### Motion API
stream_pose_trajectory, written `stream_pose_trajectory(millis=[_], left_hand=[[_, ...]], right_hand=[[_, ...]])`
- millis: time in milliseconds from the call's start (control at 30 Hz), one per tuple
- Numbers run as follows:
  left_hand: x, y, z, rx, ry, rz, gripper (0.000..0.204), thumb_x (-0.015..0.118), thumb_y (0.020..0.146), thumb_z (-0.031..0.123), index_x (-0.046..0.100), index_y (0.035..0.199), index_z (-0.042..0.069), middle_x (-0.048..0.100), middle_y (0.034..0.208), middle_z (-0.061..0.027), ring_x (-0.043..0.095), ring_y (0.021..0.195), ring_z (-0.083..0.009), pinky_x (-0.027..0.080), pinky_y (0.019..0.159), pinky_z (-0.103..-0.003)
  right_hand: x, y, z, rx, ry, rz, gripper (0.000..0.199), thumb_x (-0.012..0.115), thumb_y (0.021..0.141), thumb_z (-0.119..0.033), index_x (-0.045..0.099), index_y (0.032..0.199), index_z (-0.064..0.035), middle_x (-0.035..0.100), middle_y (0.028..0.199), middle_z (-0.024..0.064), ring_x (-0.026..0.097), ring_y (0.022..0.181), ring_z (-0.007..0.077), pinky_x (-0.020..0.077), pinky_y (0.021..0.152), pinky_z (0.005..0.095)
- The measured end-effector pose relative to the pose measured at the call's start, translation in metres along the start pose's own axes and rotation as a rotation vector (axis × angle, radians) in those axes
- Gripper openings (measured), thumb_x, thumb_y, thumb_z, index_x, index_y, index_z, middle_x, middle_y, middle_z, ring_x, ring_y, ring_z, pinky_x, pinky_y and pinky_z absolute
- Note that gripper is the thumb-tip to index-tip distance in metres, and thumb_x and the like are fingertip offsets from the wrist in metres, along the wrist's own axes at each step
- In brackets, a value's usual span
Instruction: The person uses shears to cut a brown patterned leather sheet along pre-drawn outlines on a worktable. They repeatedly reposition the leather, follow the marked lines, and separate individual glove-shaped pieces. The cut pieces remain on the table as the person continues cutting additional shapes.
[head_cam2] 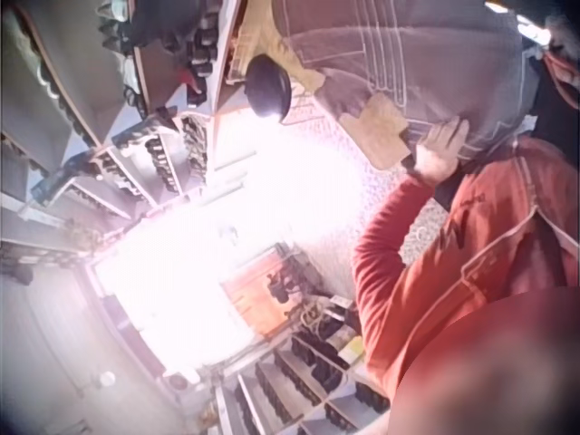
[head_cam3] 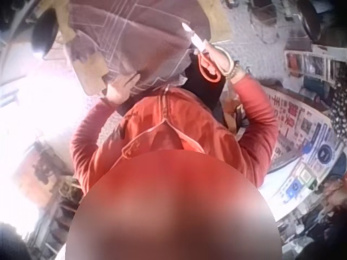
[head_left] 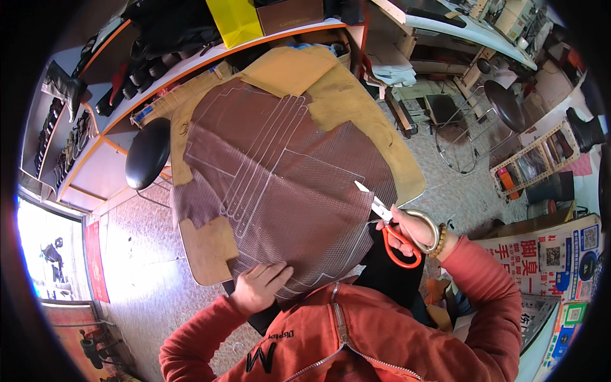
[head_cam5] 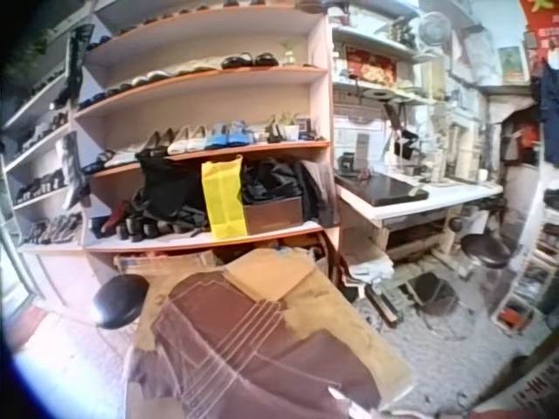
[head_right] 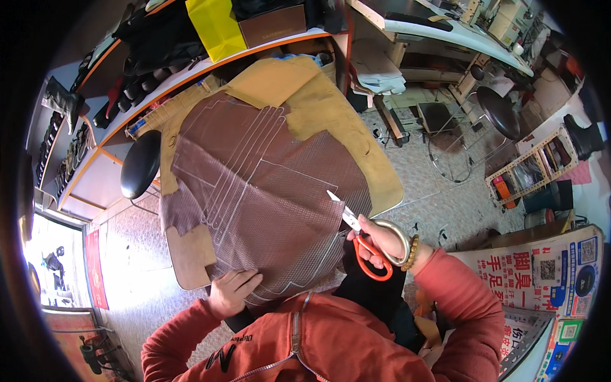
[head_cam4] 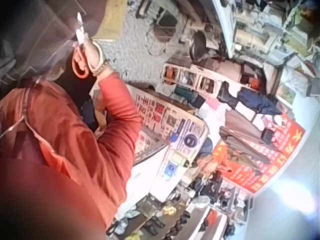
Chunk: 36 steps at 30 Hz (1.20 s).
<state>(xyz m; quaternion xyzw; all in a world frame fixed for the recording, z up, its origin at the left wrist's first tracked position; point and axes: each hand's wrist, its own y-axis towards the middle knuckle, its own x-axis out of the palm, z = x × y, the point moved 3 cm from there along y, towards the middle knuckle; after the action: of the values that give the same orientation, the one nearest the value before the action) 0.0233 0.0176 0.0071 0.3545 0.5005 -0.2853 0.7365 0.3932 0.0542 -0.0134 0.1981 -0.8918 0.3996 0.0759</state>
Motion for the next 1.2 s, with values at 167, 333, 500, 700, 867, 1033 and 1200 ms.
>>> stream_pose_trajectory(millis=[167, 333, 500, 700, 867, 1033, 1200], left_hand=[[0.002, 0.036, 0.016, 0.041, -0.306, -0.207, 0.052, 0.065, 0.076, 0.015, 0.056, 0.127, 0.008, 0.058, 0.123, -0.0129, 0.06, 0.101, -0.0292, 0.055, 0.079, -0.037], [-0.002, 0.075, 0.008, 0.006, -0.424, -0.568, 0.06, 0.062, 0.088, 0.038, 0.044, 0.138, 0.008, 0.053, 0.131, -0.0142, 0.053, 0.115, -0.0357, 0.05, 0.092, -0.043], [0.022, 0.15, -0.008, -0.04, -0.39, -0.117, 0.041, 0.063, 0.086, 0.024, 0.055, 0.122, 0.004, 0.057, 0.116, -0.0136, 0.055, 0.107, -0.0344, 0.049, 0.089, -0.041], [0.059, 0.195, -0.034, -0.125, -0.417, 0.19, 0.019, 0.064, 0.083, 0.007, 0.064, 0.102, 0.003, 0.06, 0.105, -0.0096, 0.058, 0.101, -0.0303, 0.05, 0.085, -0.038], [0.074, 0.196, -0.053, -0.253, -0.588, 0.368, 0.013, 0.063, 0.081, -0.001, 0.066, 0.094, 0.0, 0.061, 0.096, -0.0113, 0.063, 0.087, -0.0299, 0.053, 0.076, -0.036], [0.079, 0.197, -0.055, -0.244, -0.565, 0.371, 0.014, 0.064, 0.082, -0.002, 0.066, 0.096, -0.001, 0.061, 0.098, -0.011, 0.063, 0.087, -0.0275, 0.053, 0.076, -0.034], [0.077, 0.198, -0.055, -0.261, -0.588, 0.356, 0.015, 0.064, 0.082, -0.002, 0.066, 0.096, -0.001, 0.061, 0.099, -0.0111, 0.063, 0.089, -0.0276, 0.052, 0.077, -0.034]], right_hand=[[-0.015, -0.011, -0.008, -0.061, 0.098, -0.007, 0.063, 0.03, 0.099, -0.06, 0.053, 0.115, -0.0034, 0.05, 0.065, 0.0032, 0.041, 0.039, 0.0098, 0.0366, 0.038, 0.025], [-0.019, -0.004, 0.004, -0.122, 0.083, -0.023, 0.061, 0.025, 0.101, -0.057, 0.051, 0.119, -0.0041, 0.05, 0.064, 0.0031, 0.042, 0.04, 0.0098, 0.0387, 0.04, 0.0248], [-0.03, 0.007, 0.01, -0.129, -0.028, -0.067, 0.063, 0.023, 0.101, -0.057, 0.049, 0.122, -0.0045, 0.054, 0.07, 0.0024, 0.045, 0.045, 0.0093, 0.0386, 0.042, 0.0228], [-0.048, 0.002, -0.012, -0.049, -0.161, -0.083, 0.062, 0.03, 0.101, -0.057, 0.051, 0.118, -0.0009, 0.053, 0.067, 0.0017, 0.045, 0.046, 0.0082, 0.0382, 0.044, 0.0233], [-0.061, -0.004, -0.042, 0.004, -0.317, -0.128, 0.06, 0.034, 0.101, -0.055, 0.053, 0.115, 0.0004, 0.052, 0.067, -0.0001, 0.043, 0.045, 0.005, 0.0358, 0.044, 0.0209], [-0.067, -0.004, -0.061, 0.02, -0.401, -0.188, 0.055, 0.035, 0.102, -0.05, 0.053, 0.112, 0.0014, 0.051, 0.064, -0.001, 0.042, 0.043, 0.0048, 0.0355, 0.043, 0.0212], [-0.068, -0.004, -0.065, -0.023, -0.477, -0.202, 0.055, 0.037, 0.102, -0.049, 0.052, 0.112, 0.0028, 0.049, 0.064, -0.0017, 0.041, 0.042, 0.0038, 0.0346, 0.043, 0.0215]])
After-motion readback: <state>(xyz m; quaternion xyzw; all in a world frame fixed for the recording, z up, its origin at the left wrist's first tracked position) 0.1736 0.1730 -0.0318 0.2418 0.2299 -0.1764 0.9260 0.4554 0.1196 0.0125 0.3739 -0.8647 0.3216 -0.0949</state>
